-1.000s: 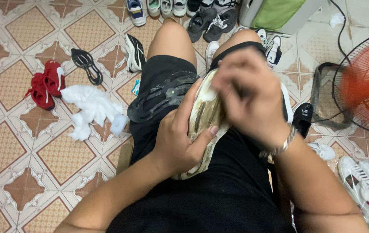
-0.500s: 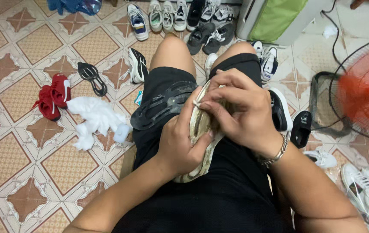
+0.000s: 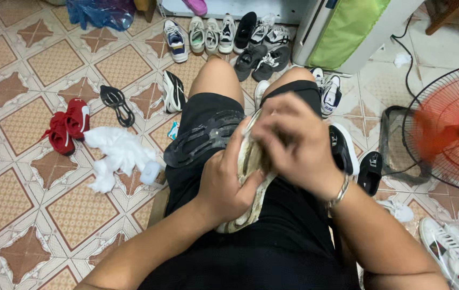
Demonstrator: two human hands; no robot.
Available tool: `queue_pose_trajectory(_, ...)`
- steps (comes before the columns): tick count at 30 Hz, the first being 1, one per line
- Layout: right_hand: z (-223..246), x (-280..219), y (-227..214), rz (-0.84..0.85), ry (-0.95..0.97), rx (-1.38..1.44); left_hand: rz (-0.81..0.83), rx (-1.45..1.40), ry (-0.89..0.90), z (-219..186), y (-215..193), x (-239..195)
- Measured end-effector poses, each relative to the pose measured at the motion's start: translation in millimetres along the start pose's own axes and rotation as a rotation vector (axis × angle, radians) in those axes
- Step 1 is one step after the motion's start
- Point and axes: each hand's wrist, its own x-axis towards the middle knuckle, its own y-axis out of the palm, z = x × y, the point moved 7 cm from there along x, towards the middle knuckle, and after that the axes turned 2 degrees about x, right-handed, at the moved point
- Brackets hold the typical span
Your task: The person sits on the floor and cleans the sole of a sneaker using a white cotton pad. They repeatedly rub the pad over the dirty sole, occasionally repositioning the shoe and replacing the pad with a fresh one.
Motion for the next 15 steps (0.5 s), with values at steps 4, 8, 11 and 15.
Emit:
queue_pose_trajectory(4,-13.5,3.8,0.6,-0.015,0.081,0.053,0.0,0.051,0.04,-2.9,0.7,-2.7)
queue_pose_trajectory(8,0.4,-6.0,2.1,0.019,0.024,0.061,0.018,0.056,-0.01,-0.3,2.6,0.8)
queue_pose_trajectory(11,-7.1,4.5,-3.3,-0.045,0.061,0.019,0.002,0.02,0.012,-2.2,-1.4,-0.8)
queue_pose_trajectory(15,4.4,8.7,0.9,-0.031,0.01,0.008,0.014,0.022,-0.023,3.2,-1.1,1.7)
